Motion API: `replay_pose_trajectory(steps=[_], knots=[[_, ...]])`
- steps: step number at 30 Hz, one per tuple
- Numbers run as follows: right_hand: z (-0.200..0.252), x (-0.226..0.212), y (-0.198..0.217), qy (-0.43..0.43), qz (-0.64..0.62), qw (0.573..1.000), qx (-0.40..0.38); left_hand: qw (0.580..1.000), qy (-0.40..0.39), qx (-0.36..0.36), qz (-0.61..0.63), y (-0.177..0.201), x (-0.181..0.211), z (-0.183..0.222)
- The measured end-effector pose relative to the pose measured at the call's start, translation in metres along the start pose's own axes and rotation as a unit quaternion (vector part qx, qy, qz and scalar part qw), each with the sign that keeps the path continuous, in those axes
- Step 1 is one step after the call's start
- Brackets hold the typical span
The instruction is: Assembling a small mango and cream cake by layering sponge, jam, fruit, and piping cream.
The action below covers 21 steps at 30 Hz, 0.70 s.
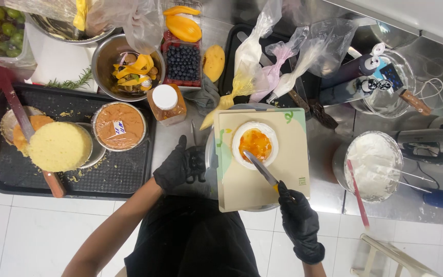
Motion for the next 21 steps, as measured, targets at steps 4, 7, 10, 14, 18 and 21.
replay_pose_trajectory(steps=[4,7,10,14,18,21], knots=[[-0.007,0.027,0.003,-0.121,-0.269,0.952,-0.087,1.0,0.011,-0.007,0.002,0.01,-0.002,-0.006],[-0.011,-0.035,0.019,-0.052,-0.229,0.971,-0.052,0.999,0.0,-0.018,0.034,-0.007,0.006,-0.005],[-0.012,-0.064,0.017,-0.066,-0.056,0.995,-0.04,0.999,-0.025,-0.029,0.023,0.004,0.007,-0.012],[0.004,-0.007,0.021,0.012,-0.143,0.99,-0.009,0.981,-0.107,-0.104,-0.123,0.019,0.011,-0.006],[-0.007,0.012,0.015,-0.037,-0.122,0.992,0.007,0.95,-0.17,-0.074,-0.25,0.033,0.019,0.016],[-0.017,0.069,-0.017,-0.313,-0.584,0.748,-0.041,0.914,-0.198,-0.049,-0.35,0.05,0.036,0.044]])
Point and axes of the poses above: each hand's wrist, its own z-axis away from the middle knuckle, its own y-axis out of the back of the hand, x = y × z, the point moved 7 cm from there along -z, towards the middle knuckle, and after that the axes turned 14 degrees about -y, right-handed, at the moved point
